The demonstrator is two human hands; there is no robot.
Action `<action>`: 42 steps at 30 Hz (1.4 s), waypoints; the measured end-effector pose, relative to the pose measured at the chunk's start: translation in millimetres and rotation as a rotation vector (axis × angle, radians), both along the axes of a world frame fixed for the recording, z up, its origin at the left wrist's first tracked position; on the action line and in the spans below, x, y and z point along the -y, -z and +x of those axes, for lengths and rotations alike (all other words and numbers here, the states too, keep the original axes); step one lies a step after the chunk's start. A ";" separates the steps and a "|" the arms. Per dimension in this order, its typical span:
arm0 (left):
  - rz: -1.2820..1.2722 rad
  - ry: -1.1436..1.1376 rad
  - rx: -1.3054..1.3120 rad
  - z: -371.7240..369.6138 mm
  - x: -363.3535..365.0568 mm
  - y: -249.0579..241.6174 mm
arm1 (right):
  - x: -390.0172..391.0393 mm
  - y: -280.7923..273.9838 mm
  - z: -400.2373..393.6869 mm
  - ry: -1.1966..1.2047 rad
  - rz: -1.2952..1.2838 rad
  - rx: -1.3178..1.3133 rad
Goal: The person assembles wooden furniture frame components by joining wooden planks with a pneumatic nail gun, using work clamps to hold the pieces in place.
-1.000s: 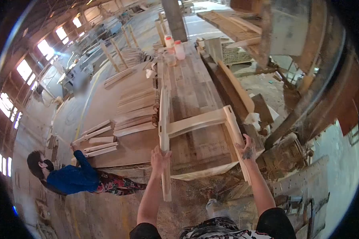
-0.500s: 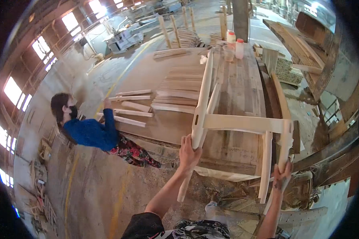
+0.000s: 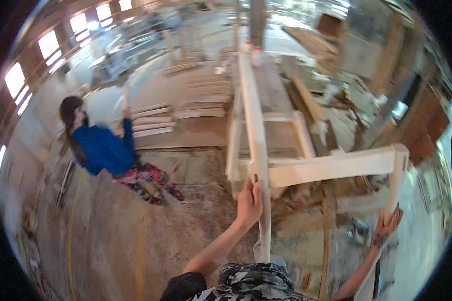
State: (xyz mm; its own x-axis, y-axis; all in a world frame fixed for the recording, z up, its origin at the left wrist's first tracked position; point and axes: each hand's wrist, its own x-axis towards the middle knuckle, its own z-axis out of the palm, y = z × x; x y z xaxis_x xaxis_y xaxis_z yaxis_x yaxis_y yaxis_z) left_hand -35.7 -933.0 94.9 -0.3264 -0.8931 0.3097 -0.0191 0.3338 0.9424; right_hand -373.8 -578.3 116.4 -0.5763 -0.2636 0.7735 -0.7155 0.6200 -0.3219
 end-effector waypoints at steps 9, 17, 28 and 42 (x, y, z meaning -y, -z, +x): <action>0.479 0.741 -0.156 -26.5 -173.4 23.9 | -166.5 -153.1 122.7 0.330 0.127 -0.082; 0.790 1.141 0.087 -92.8 -394.9 119.6 | -404.0 -104.2 106.5 0.596 0.353 0.027; 0.976 1.186 0.680 -136.6 -656.6 232.1 | -717.0 101.7 25.5 0.605 0.408 0.531; 0.936 0.952 0.972 -222.2 -640.9 306.0 | -700.3 253.3 -102.0 0.512 0.423 0.758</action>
State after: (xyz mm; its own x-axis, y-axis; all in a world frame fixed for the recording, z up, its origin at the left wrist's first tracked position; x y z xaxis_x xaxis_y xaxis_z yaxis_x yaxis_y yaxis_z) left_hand -257.9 -292.1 -211.1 -0.5689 -0.0188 -0.8222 -0.8195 -0.0713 0.5686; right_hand -475.8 122.0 -136.8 -0.9983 -0.0143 0.0562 -0.0287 0.9642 -0.2635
